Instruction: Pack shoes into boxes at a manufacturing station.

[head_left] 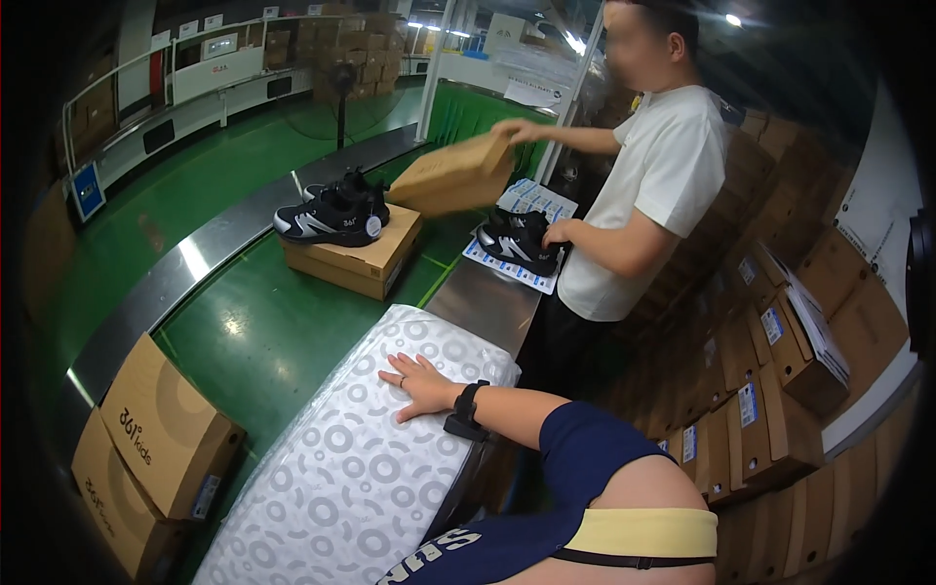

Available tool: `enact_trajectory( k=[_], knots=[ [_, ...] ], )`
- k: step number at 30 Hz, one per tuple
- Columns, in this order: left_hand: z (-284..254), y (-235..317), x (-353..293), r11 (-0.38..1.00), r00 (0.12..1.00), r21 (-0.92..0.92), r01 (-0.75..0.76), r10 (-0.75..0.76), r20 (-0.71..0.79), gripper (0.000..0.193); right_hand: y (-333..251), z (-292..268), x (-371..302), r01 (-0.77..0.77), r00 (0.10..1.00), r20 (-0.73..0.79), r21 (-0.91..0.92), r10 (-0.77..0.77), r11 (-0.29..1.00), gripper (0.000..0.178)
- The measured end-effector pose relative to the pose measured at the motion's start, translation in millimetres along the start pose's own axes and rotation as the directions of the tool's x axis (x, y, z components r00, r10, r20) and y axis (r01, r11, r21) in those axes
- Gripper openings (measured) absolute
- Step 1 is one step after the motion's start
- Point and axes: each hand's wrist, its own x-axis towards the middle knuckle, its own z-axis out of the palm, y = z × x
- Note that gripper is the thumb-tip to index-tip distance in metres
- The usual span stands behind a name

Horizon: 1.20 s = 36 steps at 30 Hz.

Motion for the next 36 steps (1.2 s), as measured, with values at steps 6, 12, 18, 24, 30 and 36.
enact_trajectory(
  k=[6, 12, 18, 24, 30, 36],
  knots=[
    [7.3, -9.3, 6.4, 1.0, 1.0, 0.011, -0.021, 0.021, 0.0, 0.038, 2.7, 3.3, -0.4, -0.009, 0.999, -0.031, 0.011, 0.009, 1.0, 0.089],
    [13.5, -14.9, 14.7, 0.998, 0.999, 0.039, -0.039, 0.038, 0.014, 0.037, 1.1, 2.0, 0.1, -0.018, 0.999, -0.033, 0.02, 0.018, 1.0, 0.088],
    [16.8, -18.8, 17.7, 0.996, 0.999, 0.083, -0.043, 0.041, 0.026, 0.035, 1.5, 2.4, -0.5, -0.009, 0.999, -0.038, 0.026, 0.01, 1.0, 0.089],
    [20.0, -23.6, 20.2, 0.991, 0.999, 0.124, -0.05, 0.047, 0.025, 0.034, 0.5, 0.7, -1.8, -0.016, 0.999, -0.037, 0.024, 0.017, 1.0, 0.088],
    [24.2, -26.0, 29.1, 0.984, 0.997, 0.167, -0.068, 0.061, 0.046, 0.033, 1.8, 4.1, 0.2, 0.003, 0.998, -0.061, 0.044, 0.0, 0.999, 0.088],
    [27.4, -31.0, 30.7, 0.974, 0.997, 0.213, -0.071, 0.06, 0.053, 0.032, 3.3, 3.2, -3.2, -0.003, 0.997, -0.079, 0.022, 0.005, 1.0, 0.088]
  ],
)
